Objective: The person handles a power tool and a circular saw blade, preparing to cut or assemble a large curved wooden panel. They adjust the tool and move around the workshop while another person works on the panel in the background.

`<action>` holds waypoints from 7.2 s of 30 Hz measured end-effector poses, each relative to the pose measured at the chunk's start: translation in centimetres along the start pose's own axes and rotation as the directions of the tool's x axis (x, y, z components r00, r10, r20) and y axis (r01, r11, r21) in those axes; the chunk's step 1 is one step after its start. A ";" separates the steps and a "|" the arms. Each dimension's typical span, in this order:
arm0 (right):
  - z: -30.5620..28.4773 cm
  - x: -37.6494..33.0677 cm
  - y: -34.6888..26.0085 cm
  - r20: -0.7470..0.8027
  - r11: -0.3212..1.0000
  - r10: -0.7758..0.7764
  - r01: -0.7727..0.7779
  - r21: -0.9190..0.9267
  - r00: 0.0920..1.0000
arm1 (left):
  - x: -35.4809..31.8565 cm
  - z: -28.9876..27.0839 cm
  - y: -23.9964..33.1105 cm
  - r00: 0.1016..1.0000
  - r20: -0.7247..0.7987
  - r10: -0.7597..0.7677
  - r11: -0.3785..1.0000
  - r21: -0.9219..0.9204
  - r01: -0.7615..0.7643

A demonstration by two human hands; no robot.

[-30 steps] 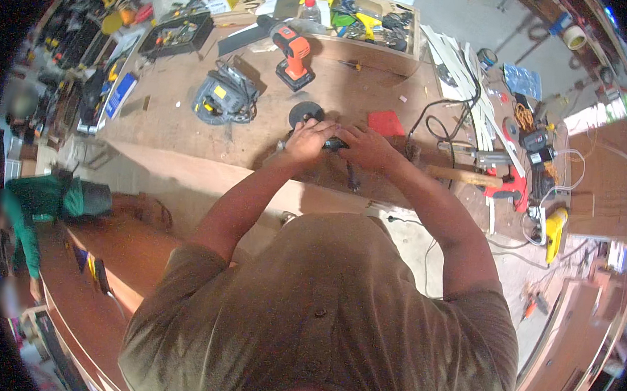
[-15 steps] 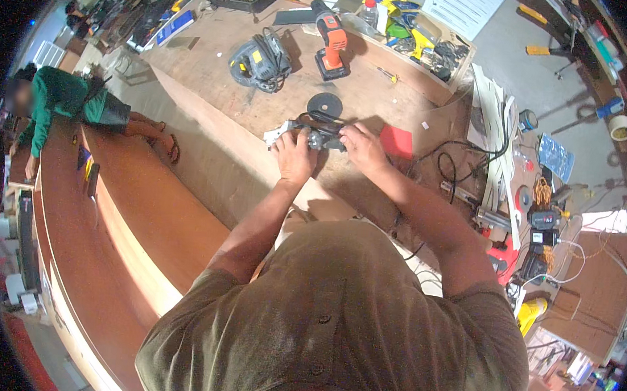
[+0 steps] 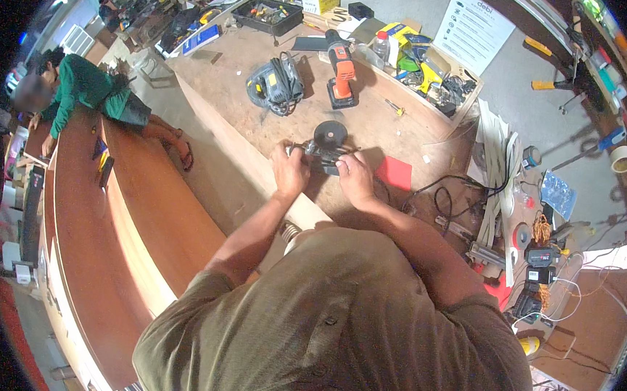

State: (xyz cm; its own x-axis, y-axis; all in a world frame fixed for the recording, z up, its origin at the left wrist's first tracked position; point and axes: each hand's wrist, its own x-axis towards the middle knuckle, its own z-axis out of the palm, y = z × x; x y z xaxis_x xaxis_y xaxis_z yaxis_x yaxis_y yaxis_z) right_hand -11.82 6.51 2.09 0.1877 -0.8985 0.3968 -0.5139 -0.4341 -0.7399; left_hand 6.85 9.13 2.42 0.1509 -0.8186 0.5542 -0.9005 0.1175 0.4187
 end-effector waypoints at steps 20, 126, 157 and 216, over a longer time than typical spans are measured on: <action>0.5 1.1 0.5 0.070 0.995 0.061 -0.055 -0.079 0.996 | 2.3 1.5 -1.1 0.660 0.736 0.150 -0.516 -0.511 0.687; -7.7 -2.3 1.4 0.249 0.857 0.465 -0.361 -0.369 0.850 | 1.5 4.5 5.9 0.749 0.584 0.313 0.928 -0.020 -0.371; -12.6 -0.1 0.7 0.491 0.836 0.474 -0.197 -0.513 0.731 | 1.8 6.5 4.4 0.791 0.429 0.437 0.890 -0.081 -0.448; -4.2 25.1 -46.8 0.438 0.699 -0.709 0.470 0.539 0.553 | 7.1 -20.3 -13.0 0.979 0.126 0.163 0.646 -0.763 -0.010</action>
State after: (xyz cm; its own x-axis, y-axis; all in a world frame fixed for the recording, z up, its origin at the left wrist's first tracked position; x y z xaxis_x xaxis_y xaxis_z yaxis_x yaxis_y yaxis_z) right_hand 13.44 4.58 48.95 0.8345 -0.2173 0.5064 0.1802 -0.7607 -0.6235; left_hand 27.93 13.14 15.50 -0.0508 -0.8525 0.5203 -0.2716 0.5132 0.8142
